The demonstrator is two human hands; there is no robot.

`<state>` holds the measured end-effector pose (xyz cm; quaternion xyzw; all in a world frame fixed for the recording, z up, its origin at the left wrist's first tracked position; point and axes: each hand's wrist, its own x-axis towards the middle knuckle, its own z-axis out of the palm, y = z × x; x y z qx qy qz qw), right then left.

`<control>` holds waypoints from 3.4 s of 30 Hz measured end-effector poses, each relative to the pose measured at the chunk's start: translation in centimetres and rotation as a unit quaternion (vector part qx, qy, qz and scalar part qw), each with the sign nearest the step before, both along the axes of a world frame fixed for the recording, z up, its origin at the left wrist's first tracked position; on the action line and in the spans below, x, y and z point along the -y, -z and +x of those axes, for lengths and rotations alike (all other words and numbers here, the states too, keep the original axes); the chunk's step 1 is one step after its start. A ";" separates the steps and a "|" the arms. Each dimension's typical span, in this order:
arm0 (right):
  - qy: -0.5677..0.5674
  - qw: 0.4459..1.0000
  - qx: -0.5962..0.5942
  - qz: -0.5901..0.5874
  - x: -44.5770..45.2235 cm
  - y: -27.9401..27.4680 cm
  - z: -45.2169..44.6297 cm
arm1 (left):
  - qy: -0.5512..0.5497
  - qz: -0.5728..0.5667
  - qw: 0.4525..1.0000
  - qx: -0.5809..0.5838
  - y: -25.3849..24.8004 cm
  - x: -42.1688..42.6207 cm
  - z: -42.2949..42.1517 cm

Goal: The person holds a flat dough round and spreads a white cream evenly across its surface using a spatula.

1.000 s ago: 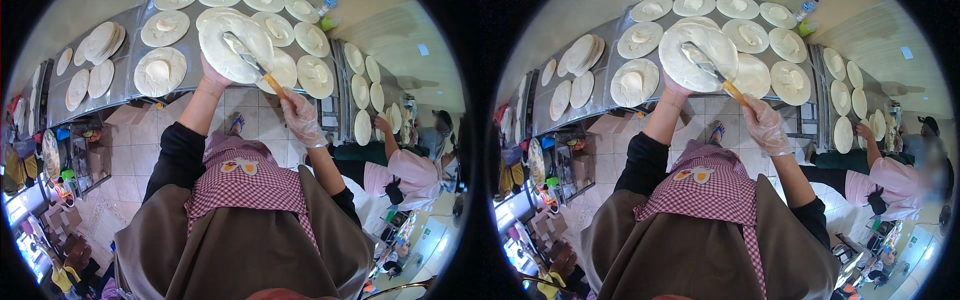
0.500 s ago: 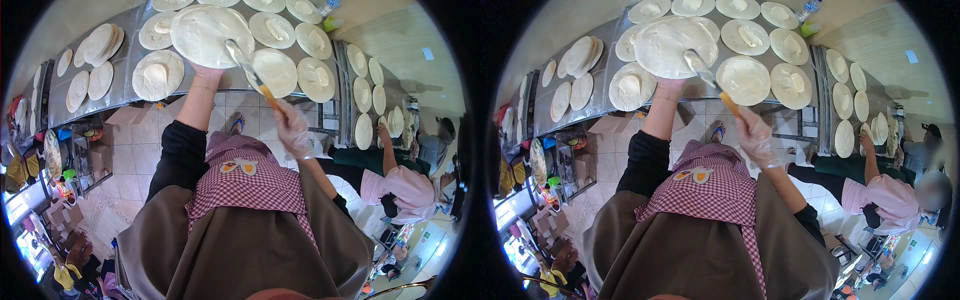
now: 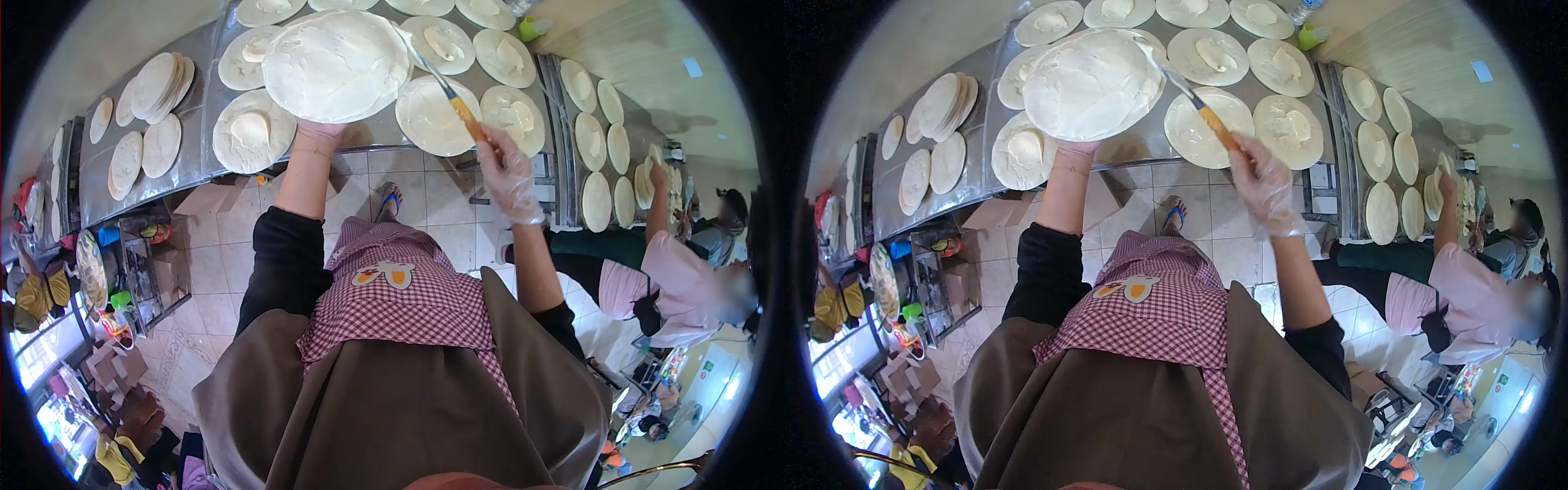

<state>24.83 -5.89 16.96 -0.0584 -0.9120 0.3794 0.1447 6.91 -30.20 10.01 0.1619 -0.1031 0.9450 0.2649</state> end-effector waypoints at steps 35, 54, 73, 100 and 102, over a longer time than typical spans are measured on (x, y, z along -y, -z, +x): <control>-0.156 0.974 -0.025 -0.161 4.9 1.9 4.2 | -0.078 -0.031 0.996 0.041 2.4 -1.7 -1.0; -0.097 0.995 0.011 0.007 2.4 -0.7 -1.6 | -0.045 -0.242 0.968 0.038 6.3 -3.3 1.6; -0.172 0.983 -0.050 -0.050 2.3 0.4 1.8 | 0.026 -0.163 0.985 0.046 4.3 -3.8 3.7; -0.119 0.990 -0.007 -0.069 5.9 1.6 3.2 | -0.040 -0.201 0.979 0.021 7.5 -5.7 2.8; -0.152 0.985 0.027 -0.078 5.8 0.7 3.0 | -0.031 -0.227 0.973 0.024 7.5 -5.5 2.8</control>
